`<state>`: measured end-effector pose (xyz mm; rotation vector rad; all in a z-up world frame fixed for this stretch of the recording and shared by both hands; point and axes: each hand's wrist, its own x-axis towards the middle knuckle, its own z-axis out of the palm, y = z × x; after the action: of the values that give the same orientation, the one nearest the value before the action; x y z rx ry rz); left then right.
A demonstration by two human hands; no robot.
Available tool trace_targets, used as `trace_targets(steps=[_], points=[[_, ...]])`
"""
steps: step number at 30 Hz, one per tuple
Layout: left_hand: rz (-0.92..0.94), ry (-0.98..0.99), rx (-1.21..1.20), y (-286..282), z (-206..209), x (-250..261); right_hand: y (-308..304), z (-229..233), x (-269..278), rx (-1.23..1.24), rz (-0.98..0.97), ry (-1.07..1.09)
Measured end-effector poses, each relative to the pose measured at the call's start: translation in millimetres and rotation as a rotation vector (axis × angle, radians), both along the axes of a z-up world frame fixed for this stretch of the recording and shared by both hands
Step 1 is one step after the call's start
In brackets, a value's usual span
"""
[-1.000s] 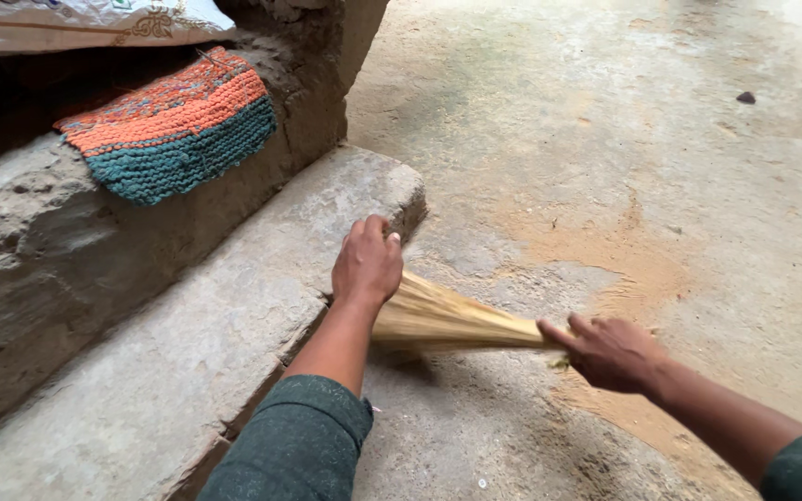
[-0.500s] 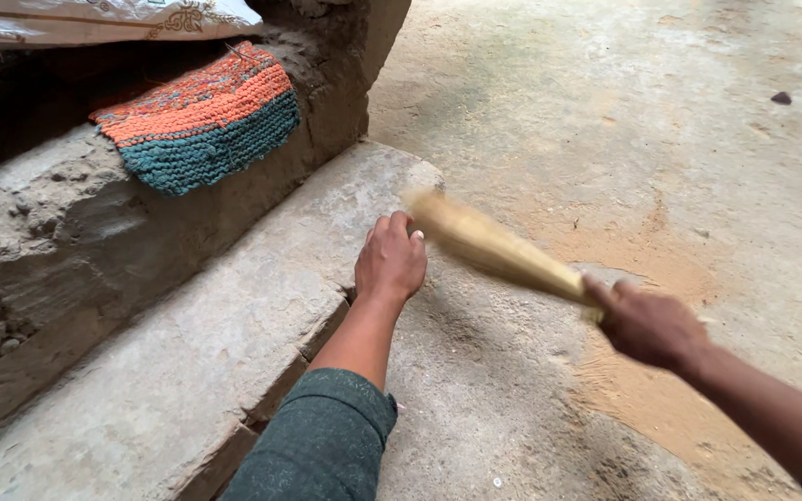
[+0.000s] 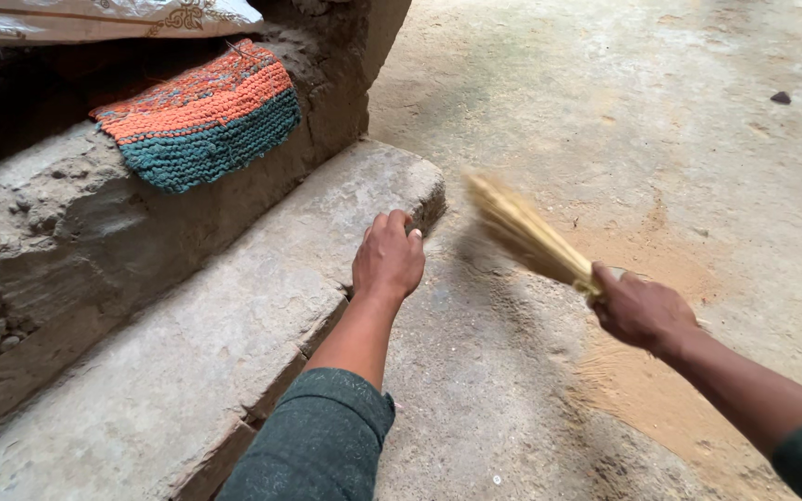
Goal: The person sweeps dust across a concrete floor and along the base of a wall using a bundle of straw.
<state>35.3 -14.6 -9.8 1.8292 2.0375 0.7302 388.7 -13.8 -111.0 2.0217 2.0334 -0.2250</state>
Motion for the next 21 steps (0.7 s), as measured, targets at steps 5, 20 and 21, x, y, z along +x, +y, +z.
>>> trace_targets(steps=[5,20,21], points=[[-0.001,-0.029,-0.060,4,-1,-1,-30,-46,1,0.127,0.531,-0.114],[-0.008,-0.006,-0.052,4,-4,1,-25,-18,15,0.040,0.216,-0.029],[-0.009,0.001,-0.086,5,-2,2,-32,-28,14,0.070,0.424,0.018]])
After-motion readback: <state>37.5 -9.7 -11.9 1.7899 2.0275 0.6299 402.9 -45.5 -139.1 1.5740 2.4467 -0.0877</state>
